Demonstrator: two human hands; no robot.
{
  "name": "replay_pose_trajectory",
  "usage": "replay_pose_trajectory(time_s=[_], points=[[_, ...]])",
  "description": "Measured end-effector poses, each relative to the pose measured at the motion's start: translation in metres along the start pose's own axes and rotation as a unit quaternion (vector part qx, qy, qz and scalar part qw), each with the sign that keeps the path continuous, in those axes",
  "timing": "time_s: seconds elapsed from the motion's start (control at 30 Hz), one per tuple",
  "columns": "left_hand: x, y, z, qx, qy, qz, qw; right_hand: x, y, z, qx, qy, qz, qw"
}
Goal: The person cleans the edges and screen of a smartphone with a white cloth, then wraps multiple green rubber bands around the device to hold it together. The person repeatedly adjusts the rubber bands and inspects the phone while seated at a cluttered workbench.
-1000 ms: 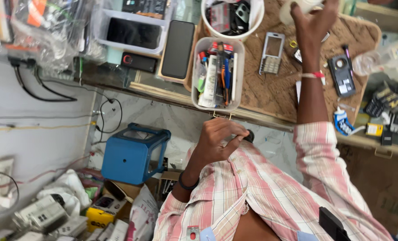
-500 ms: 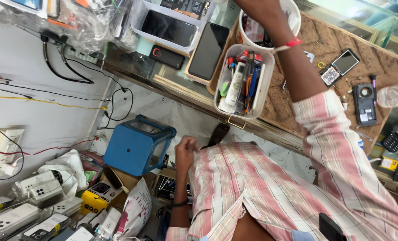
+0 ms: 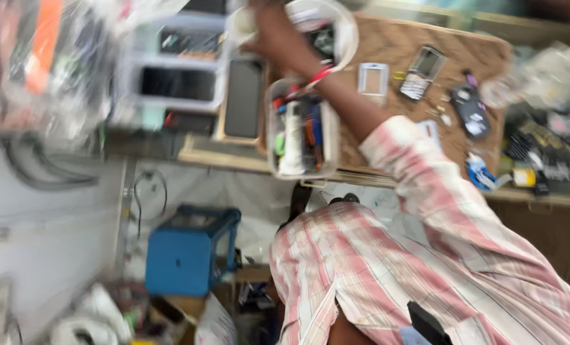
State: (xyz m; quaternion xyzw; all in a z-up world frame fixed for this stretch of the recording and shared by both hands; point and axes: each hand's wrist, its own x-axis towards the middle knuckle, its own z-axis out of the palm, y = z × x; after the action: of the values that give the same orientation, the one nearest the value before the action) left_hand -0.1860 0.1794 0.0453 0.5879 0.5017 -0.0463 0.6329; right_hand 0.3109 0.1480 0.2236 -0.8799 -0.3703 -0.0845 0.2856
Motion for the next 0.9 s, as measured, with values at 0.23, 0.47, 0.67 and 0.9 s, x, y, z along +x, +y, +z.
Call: replay_pose_trajectory(time_s=[0.23,0.47,0.67,0.9], points=[[0.024,-0.003,0.018,0.021,-0.073,0.066,0.995,-0.05,-0.046,-0.065,-0.023,0.018,-0.005,1.0],[0.052,0.009,0.053,-0.093,-0.117,0.219,0.964,-0.164,-0.076,-0.172,0.125,0.042,-0.034,0.991],[0.008,0.051,0.082,-0.526,-0.379,0.233,0.725,-0.265,-0.101,-0.197,0.256,0.063,0.055,0.963],[-0.148,0.126,0.048,-0.603,-0.443,0.159,0.644,-0.36,-0.155,-0.147,0.448,0.013,0.179,0.876]])
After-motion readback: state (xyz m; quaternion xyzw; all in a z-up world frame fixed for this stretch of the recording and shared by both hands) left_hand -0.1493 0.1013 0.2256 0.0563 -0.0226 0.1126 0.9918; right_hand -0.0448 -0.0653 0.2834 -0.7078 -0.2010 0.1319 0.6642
